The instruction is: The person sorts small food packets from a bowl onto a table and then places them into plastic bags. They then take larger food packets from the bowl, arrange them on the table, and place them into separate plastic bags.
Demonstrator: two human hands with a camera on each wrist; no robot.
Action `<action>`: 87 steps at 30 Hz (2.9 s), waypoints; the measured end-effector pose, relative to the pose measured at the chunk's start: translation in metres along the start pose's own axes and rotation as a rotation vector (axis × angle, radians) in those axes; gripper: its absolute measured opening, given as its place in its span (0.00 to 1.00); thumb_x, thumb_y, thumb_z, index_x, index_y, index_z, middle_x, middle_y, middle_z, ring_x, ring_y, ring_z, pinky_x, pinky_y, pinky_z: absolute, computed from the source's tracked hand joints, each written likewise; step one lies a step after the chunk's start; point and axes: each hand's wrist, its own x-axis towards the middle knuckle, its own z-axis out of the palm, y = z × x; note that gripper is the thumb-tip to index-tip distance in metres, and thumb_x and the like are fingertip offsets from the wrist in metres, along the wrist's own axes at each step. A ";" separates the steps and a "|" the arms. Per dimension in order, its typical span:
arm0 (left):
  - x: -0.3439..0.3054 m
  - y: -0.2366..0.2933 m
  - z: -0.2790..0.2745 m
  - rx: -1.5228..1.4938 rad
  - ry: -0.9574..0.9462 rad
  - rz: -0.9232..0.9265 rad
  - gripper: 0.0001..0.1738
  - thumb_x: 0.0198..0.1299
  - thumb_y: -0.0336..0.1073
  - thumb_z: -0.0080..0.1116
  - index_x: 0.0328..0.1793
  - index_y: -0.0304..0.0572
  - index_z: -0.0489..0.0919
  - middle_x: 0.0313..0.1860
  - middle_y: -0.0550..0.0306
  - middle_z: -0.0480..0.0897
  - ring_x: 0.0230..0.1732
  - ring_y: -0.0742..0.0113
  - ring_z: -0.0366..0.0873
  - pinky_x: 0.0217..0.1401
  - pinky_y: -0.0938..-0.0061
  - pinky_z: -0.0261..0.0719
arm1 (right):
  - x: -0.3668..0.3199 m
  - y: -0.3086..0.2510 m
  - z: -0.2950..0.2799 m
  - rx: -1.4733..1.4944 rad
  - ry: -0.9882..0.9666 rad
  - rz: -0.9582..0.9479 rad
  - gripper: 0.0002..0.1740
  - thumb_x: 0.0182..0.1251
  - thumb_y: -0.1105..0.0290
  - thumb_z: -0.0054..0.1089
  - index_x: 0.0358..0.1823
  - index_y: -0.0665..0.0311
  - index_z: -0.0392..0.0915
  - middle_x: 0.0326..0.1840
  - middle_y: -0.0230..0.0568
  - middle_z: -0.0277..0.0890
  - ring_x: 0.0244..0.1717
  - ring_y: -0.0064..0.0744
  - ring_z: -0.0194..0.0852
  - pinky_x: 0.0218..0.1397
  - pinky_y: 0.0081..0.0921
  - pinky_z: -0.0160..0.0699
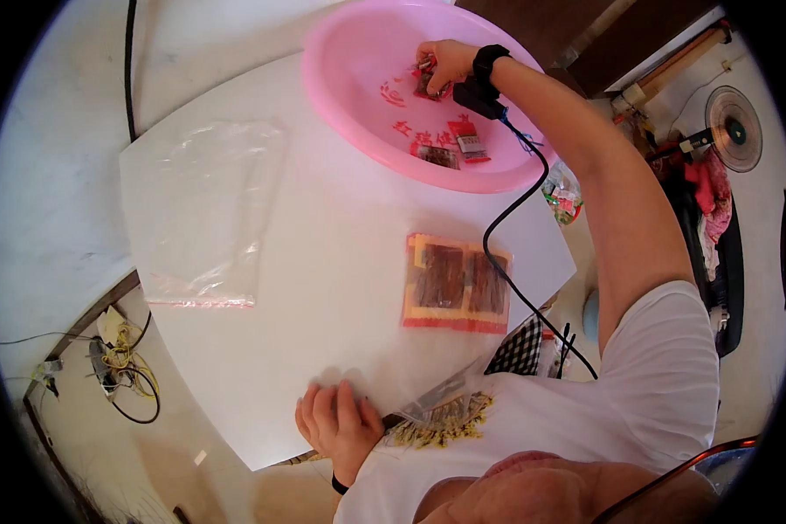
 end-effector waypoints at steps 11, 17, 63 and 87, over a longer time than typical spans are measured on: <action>0.004 0.005 -0.003 -0.036 0.027 -0.018 0.19 0.48 0.30 0.62 0.49 0.40 0.81 0.49 0.49 0.77 0.57 0.42 0.73 0.61 0.51 0.68 | -0.112 -0.125 -0.044 0.719 -0.008 -0.284 0.25 0.50 0.78 0.70 0.52 0.67 0.75 0.41 0.46 0.82 0.34 0.32 0.83 0.37 0.26 0.85; 0.003 0.004 0.000 -0.044 0.104 0.000 0.18 0.47 0.30 0.62 0.48 0.40 0.81 0.47 0.50 0.78 0.56 0.44 0.74 0.60 0.53 0.69 | -0.159 -0.204 -0.005 0.341 -0.057 -0.496 0.30 0.47 0.71 0.74 0.54 0.66 0.74 0.46 0.48 0.81 0.39 0.31 0.82 0.44 0.26 0.82; 0.004 0.003 0.002 -0.027 0.089 -0.029 0.19 0.46 0.32 0.64 0.47 0.41 0.82 0.47 0.51 0.78 0.56 0.45 0.75 0.59 0.55 0.71 | -0.095 -0.112 0.013 0.440 -0.458 -0.100 0.20 0.67 0.73 0.53 0.62 0.58 0.70 0.48 0.35 0.78 0.36 0.22 0.80 0.33 0.21 0.84; -0.012 -0.017 0.003 -0.308 0.096 0.103 0.19 0.53 0.30 0.62 0.54 0.39 0.80 0.52 0.47 0.78 0.56 0.47 0.74 0.61 0.58 0.71 | -0.363 -0.119 0.147 0.392 0.603 -0.434 0.10 0.67 0.69 0.60 0.46 0.66 0.77 0.41 0.40 0.75 0.40 0.32 0.75 0.42 0.26 0.74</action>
